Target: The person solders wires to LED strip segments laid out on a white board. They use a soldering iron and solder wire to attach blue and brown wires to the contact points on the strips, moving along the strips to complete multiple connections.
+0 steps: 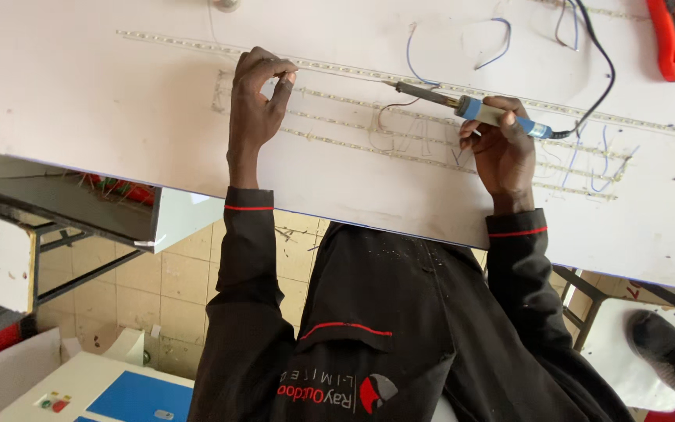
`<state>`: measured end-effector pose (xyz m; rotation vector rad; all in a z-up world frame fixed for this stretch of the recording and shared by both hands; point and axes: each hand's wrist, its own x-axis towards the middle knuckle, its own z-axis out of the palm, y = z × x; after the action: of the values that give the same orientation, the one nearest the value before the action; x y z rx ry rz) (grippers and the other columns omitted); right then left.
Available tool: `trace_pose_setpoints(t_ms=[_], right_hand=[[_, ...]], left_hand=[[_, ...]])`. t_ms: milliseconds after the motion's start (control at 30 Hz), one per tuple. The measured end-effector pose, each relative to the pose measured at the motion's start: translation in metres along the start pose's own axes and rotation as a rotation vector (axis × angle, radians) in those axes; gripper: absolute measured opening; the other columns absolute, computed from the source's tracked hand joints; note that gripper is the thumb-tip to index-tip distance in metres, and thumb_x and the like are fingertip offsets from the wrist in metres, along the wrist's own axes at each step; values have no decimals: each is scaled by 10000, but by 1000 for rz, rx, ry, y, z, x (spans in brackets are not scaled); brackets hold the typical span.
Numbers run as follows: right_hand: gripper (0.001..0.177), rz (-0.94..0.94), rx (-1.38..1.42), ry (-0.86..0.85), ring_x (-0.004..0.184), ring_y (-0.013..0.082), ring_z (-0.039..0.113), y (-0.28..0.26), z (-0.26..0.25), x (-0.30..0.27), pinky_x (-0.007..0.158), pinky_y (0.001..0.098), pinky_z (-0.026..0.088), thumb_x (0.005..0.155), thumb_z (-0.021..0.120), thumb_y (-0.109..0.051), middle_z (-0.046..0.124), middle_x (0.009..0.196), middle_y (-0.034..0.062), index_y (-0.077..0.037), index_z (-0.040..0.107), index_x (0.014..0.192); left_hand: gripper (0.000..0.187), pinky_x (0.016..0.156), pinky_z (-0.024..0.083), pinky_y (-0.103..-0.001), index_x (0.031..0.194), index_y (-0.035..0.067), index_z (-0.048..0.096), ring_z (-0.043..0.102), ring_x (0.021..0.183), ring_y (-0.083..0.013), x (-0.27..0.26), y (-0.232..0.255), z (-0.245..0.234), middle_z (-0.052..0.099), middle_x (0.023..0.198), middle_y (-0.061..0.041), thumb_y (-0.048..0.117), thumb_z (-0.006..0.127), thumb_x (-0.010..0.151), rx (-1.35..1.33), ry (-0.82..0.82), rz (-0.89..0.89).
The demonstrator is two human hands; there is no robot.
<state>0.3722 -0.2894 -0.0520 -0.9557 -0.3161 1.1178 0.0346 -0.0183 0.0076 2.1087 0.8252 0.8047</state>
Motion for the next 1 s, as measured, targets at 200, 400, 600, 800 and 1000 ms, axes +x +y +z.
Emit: trace_pose_setpoints(t_ms=[200, 400, 600, 800, 1000], right_hand=[[572, -52, 50, 137, 675, 298, 680, 1, -12, 3, 666, 380, 485, 1094, 594, -598, 693, 733, 188, -58, 728, 1224], [712, -147, -60, 312, 748, 272, 725, -40, -28, -15, 700, 341, 615, 1020, 552, -703, 732, 1018, 148, -41, 753, 1189], [532, -333, -178, 209, 718, 197, 718, -103, -84, -35, 656, 254, 627, 1162, 539, -520, 776, 1247, 115, -31, 749, 1183], [360, -244, -94, 401, 676, 181, 706, -148, -115, -43, 601, 250, 608, 1131, 678, -463, 812, 1116, 136, -116, 693, 1228], [259, -203, 348, 372, 828, 134, 762, -136, -188, -39, 761, 253, 703, 1127, 770, -329, 808, 1297, 100, -145, 725, 1303]], left_hand=[[181, 918, 517, -423, 1106, -2, 769, 647, 1041, -282, 24, 26, 14, 752, 1089, -127, 71, 611, 1153, 2, -14, 186], [150, 771, 464, -385, 1169, 31, 795, 638, 1005, -232, 37, 41, 31, 737, 1118, -87, 83, 655, 1173, 20, -30, 154], [147, 789, 484, -394, 1179, 63, 780, 620, 1082, -256, 57, 62, 61, 715, 1161, -87, 42, 638, 1146, 4, 45, 217], [125, 832, 508, -430, 1144, 23, 762, 618, 1060, -298, 59, 76, 70, 690, 1123, -132, 31, 637, 1147, -15, 70, 311], [116, 922, 499, -438, 1101, 1, 765, 615, 1061, -306, 39, 88, 78, 698, 1104, -158, 14, 657, 1138, -57, -54, 277]])
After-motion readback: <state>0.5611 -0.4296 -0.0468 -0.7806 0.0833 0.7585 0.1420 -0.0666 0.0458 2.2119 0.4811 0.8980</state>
